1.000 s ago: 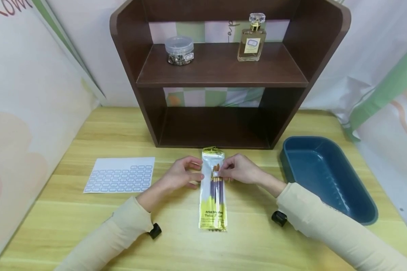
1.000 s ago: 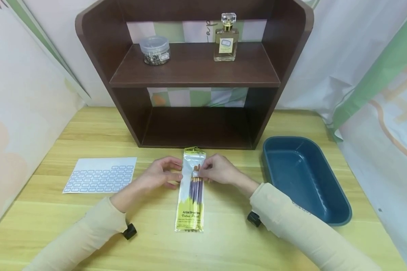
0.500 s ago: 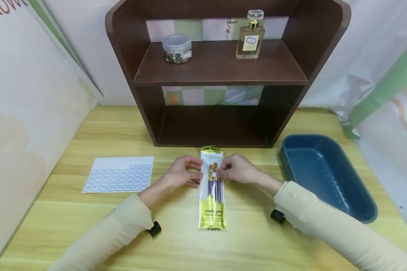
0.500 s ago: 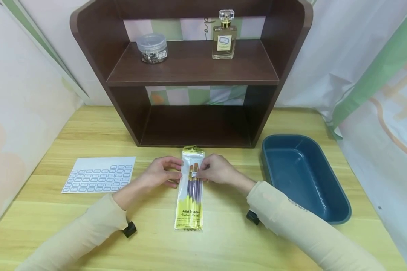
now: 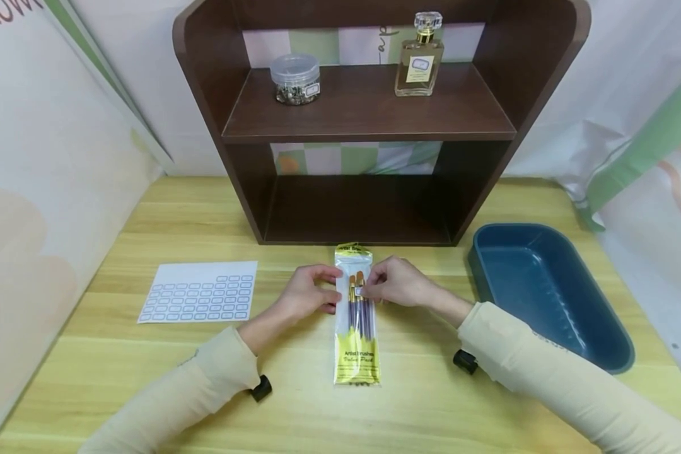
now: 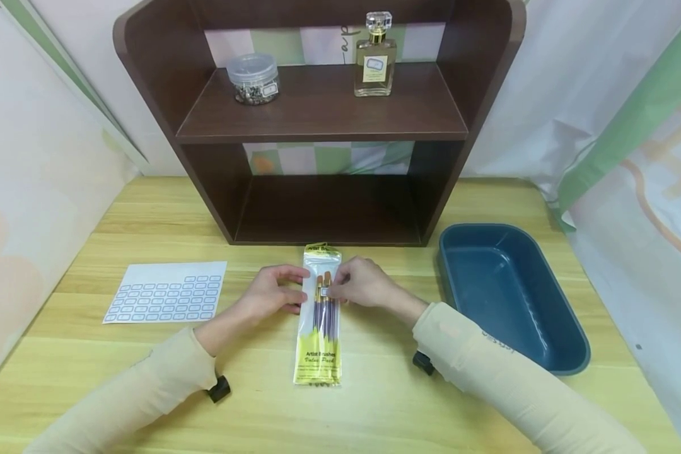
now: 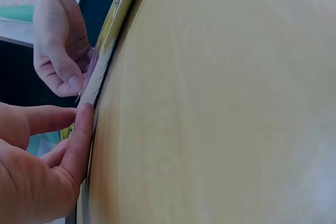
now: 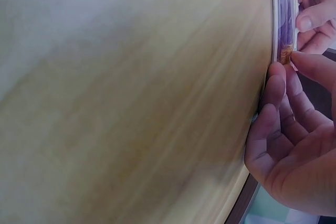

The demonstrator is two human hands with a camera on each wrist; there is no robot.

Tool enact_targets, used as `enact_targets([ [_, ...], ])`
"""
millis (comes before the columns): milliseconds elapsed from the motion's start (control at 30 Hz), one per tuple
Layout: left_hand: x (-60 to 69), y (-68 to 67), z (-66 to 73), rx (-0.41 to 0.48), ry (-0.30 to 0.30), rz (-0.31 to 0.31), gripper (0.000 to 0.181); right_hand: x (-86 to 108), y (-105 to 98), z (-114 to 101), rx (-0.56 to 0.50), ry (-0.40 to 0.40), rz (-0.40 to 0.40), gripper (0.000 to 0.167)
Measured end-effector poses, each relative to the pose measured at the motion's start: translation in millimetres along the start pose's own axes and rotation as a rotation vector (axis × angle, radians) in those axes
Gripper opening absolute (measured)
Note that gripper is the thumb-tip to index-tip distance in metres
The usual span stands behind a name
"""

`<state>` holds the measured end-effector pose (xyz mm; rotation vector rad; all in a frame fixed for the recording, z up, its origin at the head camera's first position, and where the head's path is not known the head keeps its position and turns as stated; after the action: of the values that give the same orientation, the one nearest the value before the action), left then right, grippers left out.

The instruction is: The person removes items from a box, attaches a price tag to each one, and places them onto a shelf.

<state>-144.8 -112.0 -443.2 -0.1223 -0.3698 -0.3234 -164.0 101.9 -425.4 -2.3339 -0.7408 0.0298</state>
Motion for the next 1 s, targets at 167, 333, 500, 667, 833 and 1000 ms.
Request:
enact_targets([
  [167,0.9,1.0,0.6,0.003,0.014,-0.004,0.052,-0.4,-0.2,-0.7,0.057,-0.001,0.019,0.018],
  [333,1.4,1.3,0.4,-0.027,0.032,-0.004,0.052,0.6,-1.3,-3.0,0.128,0.002,0.025,0.02],
  [500,0.9,1.2,-0.6,-0.026,0.033,-0.01,0.052,2.3,-3.9,-3.4,0.154,-0.001,0.021,0.02],
  [667,0.9,1.4,-1.6,-0.019,0.035,-0.008,0.053,5.1,-6.4,-1.2,0.122,-0.001,0.012,0.014],
  [833,1.3,2.2,-1.4,-0.021,0.029,-0.002,0.053,9.2,-9.4,-0.2,0.099,0.008,0.003,0.009],
  [1000,1.5,1.9,-2.0,-0.027,0.027,0.002,0.053,15.0,-19.9,-0.6,0.082,0.01,0.003,0.006],
])
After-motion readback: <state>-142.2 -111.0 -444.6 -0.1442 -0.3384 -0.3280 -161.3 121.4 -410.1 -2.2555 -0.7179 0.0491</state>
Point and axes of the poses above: each hand's wrist, its own x-axis away from the middle knuckle, its own y-axis out of the palm, z = x × y, the point moved 1 cm from there along -x, towards the middle knuckle, and after that the axes turned 4 degrees about -y, right-handed, at the moved point
